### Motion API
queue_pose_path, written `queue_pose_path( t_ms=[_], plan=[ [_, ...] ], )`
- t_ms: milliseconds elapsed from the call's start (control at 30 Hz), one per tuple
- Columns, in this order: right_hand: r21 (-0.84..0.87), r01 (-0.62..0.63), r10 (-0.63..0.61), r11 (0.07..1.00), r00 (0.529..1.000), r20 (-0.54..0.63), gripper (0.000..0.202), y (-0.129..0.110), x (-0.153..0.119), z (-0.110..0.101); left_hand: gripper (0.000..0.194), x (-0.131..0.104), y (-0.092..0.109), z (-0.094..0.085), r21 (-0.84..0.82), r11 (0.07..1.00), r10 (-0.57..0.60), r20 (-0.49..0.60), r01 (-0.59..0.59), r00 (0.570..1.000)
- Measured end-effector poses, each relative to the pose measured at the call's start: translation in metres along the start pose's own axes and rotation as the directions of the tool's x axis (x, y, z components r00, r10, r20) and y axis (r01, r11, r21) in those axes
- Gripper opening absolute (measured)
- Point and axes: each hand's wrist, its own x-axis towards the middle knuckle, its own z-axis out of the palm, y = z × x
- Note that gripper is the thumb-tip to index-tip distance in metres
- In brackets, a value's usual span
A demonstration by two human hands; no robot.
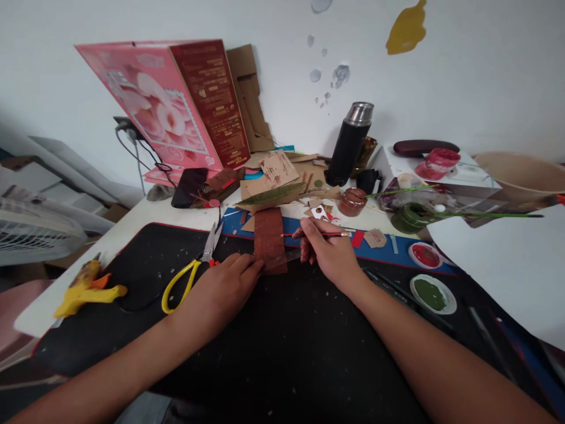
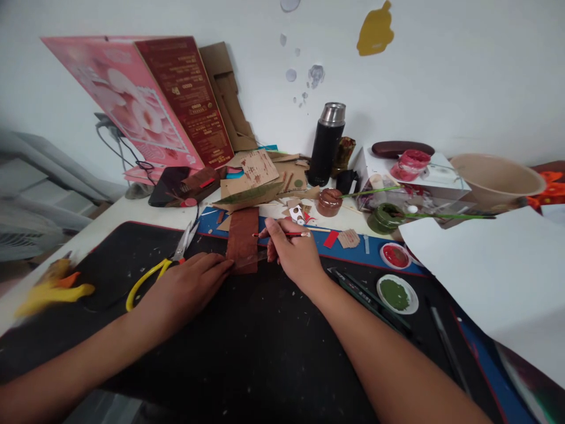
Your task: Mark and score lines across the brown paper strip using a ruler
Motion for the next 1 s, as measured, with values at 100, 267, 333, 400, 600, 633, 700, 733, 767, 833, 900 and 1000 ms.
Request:
queue_pose_path(
  t_ms=[100,267,333,400,600,633,700,733,767,833,900,1000],
  plan=[
    [-0.002,0.017,-0.017,1.0,1.0,-0.013,0.047,-0.001,-0.001,0.001,0.039,0.0,0.003,-0.001,0.048,0.998,0.038,0.028,-0.039,0.999],
    [-0.015,0.066,-0.067,0.998,0.997,-0.048,0.044,-0.006,-0.006,0.001,0.034,0.003,0.001,-0.005,0.095,0.993,0.065,0.028,-0.067,0.998],
    [-0.019,0.088,-0.089,0.996,0.994,-0.068,0.043,-0.008,-0.006,0.0,0.029,0.001,-0.006,-0.008,0.09,0.994,0.066,0.006,-0.067,0.998],
    [-0.025,0.097,-0.099,0.995,0.992,-0.081,0.043,-0.01,-0.006,-0.001,0.027,-0.003,-0.016,-0.011,0.067,0.995,0.076,-0.063,-0.072,0.995],
    [-0.042,0.08,-0.083,0.996,0.994,-0.076,0.043,-0.013,-0.007,-0.001,0.025,-0.017,-0.046,-0.02,-0.052,0.996,0.063,-0.239,-0.077,0.969],
    [-0.039,0.075,-0.078,0.996,0.994,-0.073,0.043,-0.013,-0.007,-0.001,0.025,-0.018,-0.051,-0.021,-0.054,0.994,0.078,-0.257,-0.095,0.963],
    [-0.022,0.062,-0.063,0.998,0.995,-0.073,0.043,-0.013,-0.007,0.0,0.026,-0.021,-0.061,-0.022,-0.046,0.989,0.118,-0.29,-0.137,0.95],
    [-0.013,0.054,-0.054,0.998,0.996,-0.077,0.043,-0.013,-0.007,0.0,0.027,-0.022,-0.066,-0.021,-0.056,0.988,0.119,-0.296,-0.141,0.948],
    [-0.004,0.044,-0.044,0.999,0.996,-0.084,0.044,-0.013,-0.007,0.001,0.027,-0.023,-0.07,-0.021,-0.064,0.988,0.112,-0.302,-0.137,0.947],
    [0.013,0.02,-0.019,1.0,0.995,-0.095,0.044,-0.013,-0.005,0.001,0.026,-0.025,-0.075,-0.018,-0.084,0.989,0.093,-0.314,-0.125,0.945],
    [0.025,-0.004,0.006,1.0,0.995,-0.095,0.045,-0.012,-0.004,0.001,0.025,-0.025,-0.075,-0.015,-0.134,0.984,0.074,-0.306,-0.12,0.949],
    [0.031,-0.033,0.036,0.999,0.996,-0.08,0.044,-0.009,-0.003,0.001,0.023,-0.019,-0.07,-0.011,-0.238,0.957,0.096,-0.274,-0.164,0.957]
  ],
)
